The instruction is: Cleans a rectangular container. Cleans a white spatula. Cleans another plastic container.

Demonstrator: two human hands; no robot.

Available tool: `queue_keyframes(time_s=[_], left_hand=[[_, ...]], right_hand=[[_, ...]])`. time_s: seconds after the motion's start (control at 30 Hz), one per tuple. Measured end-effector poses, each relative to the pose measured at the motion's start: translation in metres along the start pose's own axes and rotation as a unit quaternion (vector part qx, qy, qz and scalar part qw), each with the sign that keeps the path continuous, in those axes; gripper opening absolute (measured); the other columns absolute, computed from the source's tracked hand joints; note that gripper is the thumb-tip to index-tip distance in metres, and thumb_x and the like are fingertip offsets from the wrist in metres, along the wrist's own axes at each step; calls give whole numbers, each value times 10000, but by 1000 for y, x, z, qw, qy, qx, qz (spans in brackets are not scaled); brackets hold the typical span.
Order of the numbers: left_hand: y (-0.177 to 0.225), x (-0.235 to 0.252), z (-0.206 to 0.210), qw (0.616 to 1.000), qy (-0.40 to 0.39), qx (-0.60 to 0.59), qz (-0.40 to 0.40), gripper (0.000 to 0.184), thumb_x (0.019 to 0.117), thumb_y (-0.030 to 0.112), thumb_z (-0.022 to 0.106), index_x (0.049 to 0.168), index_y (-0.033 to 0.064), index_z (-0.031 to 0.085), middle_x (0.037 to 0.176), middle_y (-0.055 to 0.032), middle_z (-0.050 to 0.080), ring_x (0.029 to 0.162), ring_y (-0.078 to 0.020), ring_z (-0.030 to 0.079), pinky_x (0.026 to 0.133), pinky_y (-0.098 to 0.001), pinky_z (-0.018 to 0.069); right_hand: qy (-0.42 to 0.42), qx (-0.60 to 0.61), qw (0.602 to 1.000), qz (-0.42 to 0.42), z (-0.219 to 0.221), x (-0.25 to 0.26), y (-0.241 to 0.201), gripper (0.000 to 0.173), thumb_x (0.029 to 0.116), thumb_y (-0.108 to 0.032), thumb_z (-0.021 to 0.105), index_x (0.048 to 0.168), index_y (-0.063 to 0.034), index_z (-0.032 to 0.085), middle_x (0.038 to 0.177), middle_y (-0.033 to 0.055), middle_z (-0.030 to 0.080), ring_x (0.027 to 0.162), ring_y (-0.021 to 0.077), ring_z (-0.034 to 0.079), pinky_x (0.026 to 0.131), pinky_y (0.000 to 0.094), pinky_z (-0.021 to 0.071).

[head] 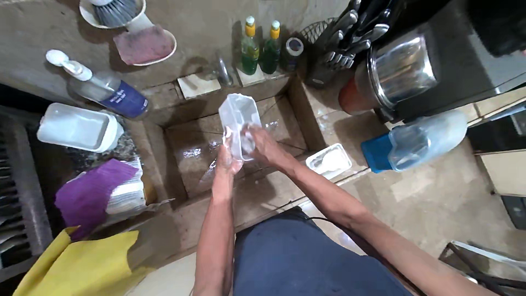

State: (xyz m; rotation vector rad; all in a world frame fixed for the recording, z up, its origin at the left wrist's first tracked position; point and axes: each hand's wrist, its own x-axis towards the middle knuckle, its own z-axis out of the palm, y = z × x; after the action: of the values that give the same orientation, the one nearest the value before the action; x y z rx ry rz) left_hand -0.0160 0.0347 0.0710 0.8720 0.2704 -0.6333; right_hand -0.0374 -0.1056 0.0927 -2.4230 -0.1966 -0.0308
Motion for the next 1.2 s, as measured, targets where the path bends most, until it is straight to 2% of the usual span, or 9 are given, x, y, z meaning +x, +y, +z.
queue_keyframes(time_s=[0.1,0.2,0.3,0.4,0.5,0.6,0.73,0.8,1.2], left_hand=[[-11,-1,5,1000,1,-3,4,464,1100,473,273,1206,171,609,971,-13,712,837,-125,691,704,-327,604],[-28,-15,19,999,-6,43,26,447,1101,468,351,1414,198,523,1259,-3,664,1127,-128,644,940,-374,568],[-27,2,21,999,-2,-12,44,459,1095,479,315,1356,183,550,1181,-28,692,1079,-157,671,901,-410,589],[-15,1,19,997,21,-8,76,453,1105,456,250,1273,194,580,1056,-9,702,936,-121,686,783,-337,606],[-25,-2,24,995,4,-20,93,461,1099,458,273,1344,185,552,1170,-30,690,1063,-153,670,891,-394,589],[-28,3,24,991,-45,-94,83,548,1073,579,271,1321,202,582,1199,-36,696,1115,-187,670,920,-451,587],[-11,7,6,983,-95,-138,78,642,1049,656,162,1392,291,565,1177,-5,699,1045,-157,682,855,-407,603],[-10,5,-2,982,-109,-136,76,643,1051,655,148,1438,319,536,1174,-1,699,1002,-144,689,806,-375,612],[-13,-4,-18,980,-128,-143,47,575,1072,581,237,1295,202,608,1160,-41,706,1061,-183,681,888,-420,595]], right_hand=[[-90,-30,995,37,-12,-10,2,305,862,-101,746,1142,13,708,1200,213,672,1047,371,686,887,557,571],[13,-31,991,130,-28,15,3,274,952,-71,625,1186,65,667,1197,256,668,1086,398,678,925,563,554],[43,15,996,72,-23,16,7,386,876,-71,717,1237,57,670,1232,258,665,1121,386,669,973,538,543],[-97,-17,992,84,-30,-2,-5,376,857,-130,764,1171,53,671,1123,240,687,1050,387,681,908,567,553],[-35,-6,988,148,-39,17,-12,353,874,-126,740,1156,76,672,1116,272,679,1058,410,673,916,578,543],[77,35,996,33,-27,38,-7,309,881,-71,721,1169,42,710,1198,224,688,1103,354,678,967,504,551],[-140,21,979,-150,-30,21,0,319,810,-36,785,1126,-29,748,1300,172,661,1173,314,651,1007,492,535],[-221,-17,963,-151,-34,17,-2,383,825,-64,786,1204,-62,730,1380,157,618,1218,315,627,1027,501,523],[-116,-76,990,-17,-16,39,-20,271,979,-72,598,1224,-34,708,1350,204,621,1066,368,691,915,540,570]])
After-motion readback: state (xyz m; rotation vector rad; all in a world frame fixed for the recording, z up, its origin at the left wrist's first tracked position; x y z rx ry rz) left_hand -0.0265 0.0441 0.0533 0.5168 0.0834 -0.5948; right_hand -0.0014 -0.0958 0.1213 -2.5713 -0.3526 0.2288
